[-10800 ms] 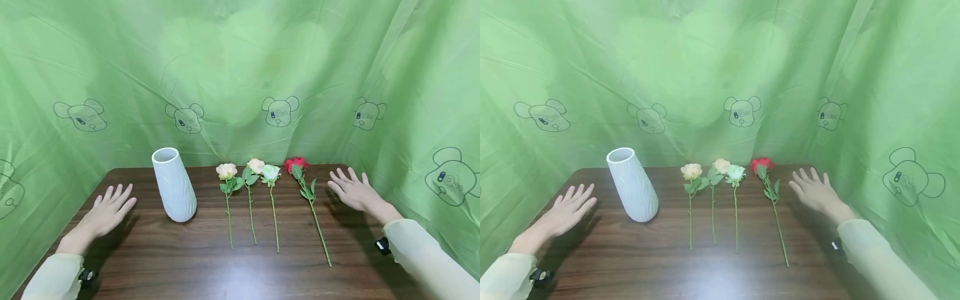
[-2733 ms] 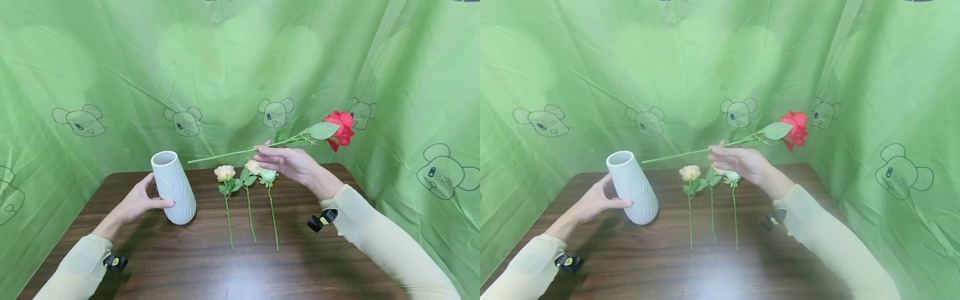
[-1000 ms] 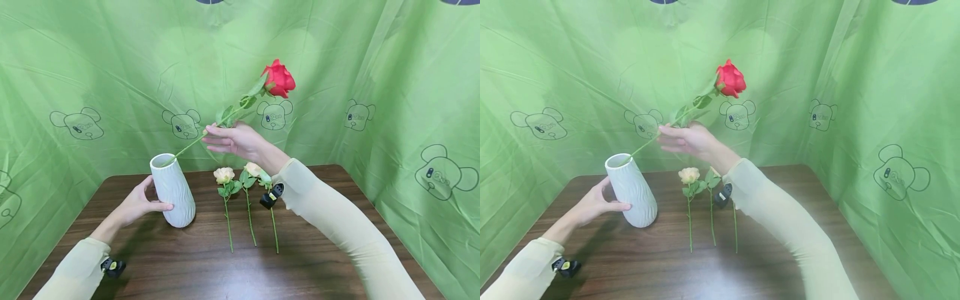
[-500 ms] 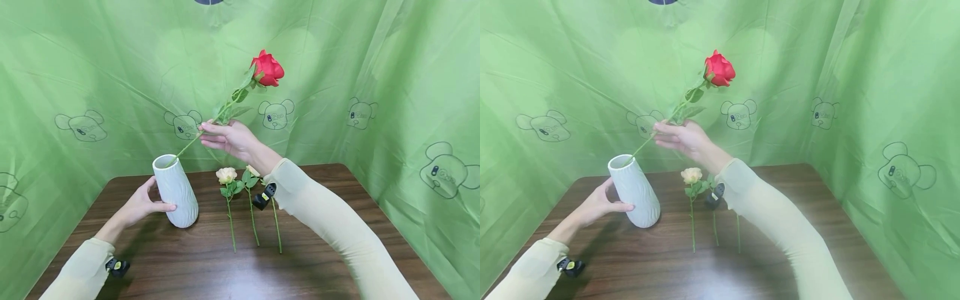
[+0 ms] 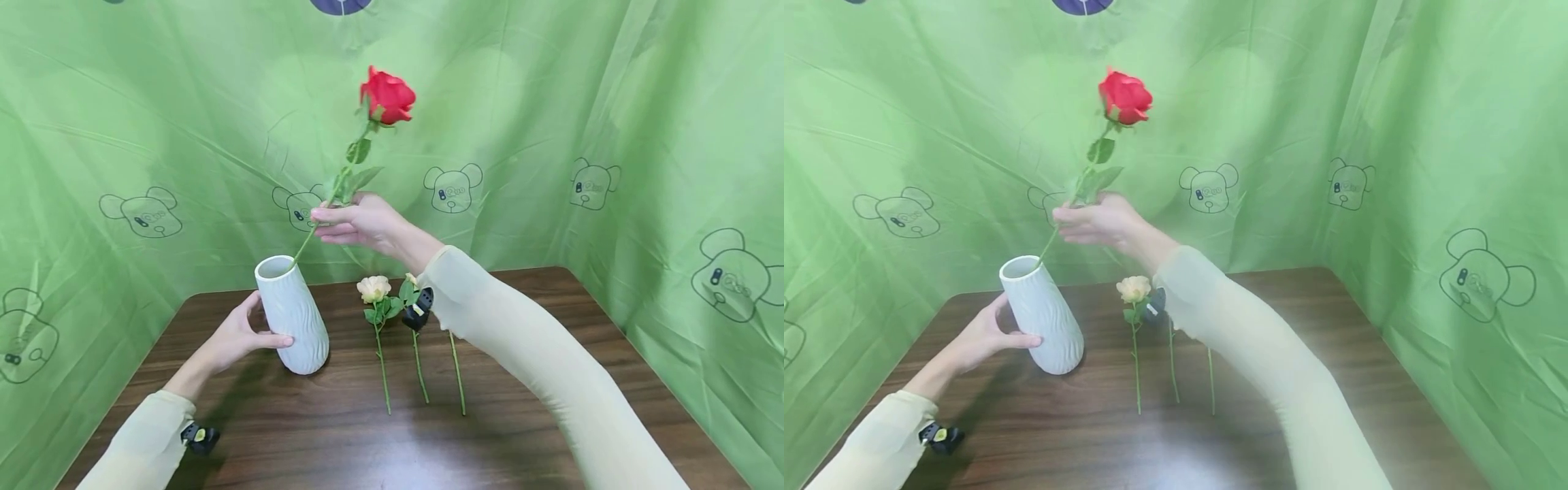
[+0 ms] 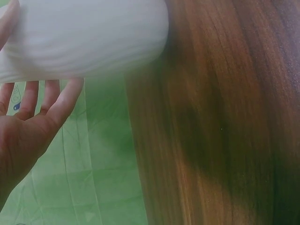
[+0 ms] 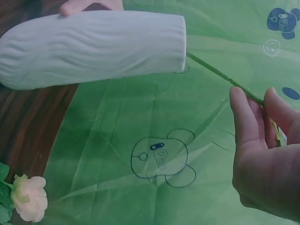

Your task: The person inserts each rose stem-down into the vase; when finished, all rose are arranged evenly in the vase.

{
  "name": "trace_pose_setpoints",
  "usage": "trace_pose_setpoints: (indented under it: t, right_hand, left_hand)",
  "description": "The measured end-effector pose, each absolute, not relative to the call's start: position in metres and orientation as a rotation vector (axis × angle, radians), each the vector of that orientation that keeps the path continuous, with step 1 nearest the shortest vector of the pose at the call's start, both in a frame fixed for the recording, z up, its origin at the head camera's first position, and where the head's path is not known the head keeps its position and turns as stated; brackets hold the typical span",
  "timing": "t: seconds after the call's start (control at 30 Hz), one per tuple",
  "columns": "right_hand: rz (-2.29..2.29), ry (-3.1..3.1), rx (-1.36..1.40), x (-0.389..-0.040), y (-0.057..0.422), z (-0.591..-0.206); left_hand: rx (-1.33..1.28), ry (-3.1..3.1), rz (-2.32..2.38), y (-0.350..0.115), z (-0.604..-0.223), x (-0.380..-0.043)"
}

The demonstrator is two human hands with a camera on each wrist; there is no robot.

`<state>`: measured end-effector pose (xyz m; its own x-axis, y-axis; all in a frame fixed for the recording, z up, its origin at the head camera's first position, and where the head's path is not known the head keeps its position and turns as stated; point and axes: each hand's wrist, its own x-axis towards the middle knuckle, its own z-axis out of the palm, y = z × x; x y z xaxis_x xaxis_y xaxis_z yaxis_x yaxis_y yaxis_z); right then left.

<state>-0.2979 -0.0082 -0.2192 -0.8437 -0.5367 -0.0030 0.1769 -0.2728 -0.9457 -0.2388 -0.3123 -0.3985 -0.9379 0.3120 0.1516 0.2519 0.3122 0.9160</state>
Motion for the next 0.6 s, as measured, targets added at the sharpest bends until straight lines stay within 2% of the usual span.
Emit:
trace_pose_setpoints:
  t: [0.23, 0.6]
  right_hand:
    - [-2.056, 1.589, -0.444, -0.3, -0.045, -0.222]
    - [-2.165, 1.566, -0.406, -0.298, -0.073, -0.233]
  left_hand:
    - [0.532, 2.492, 1.733, -0.313, -0.396, -0.238]
    - [0.536, 2.497, 1.731, -0.313, -0.395, -0.238]
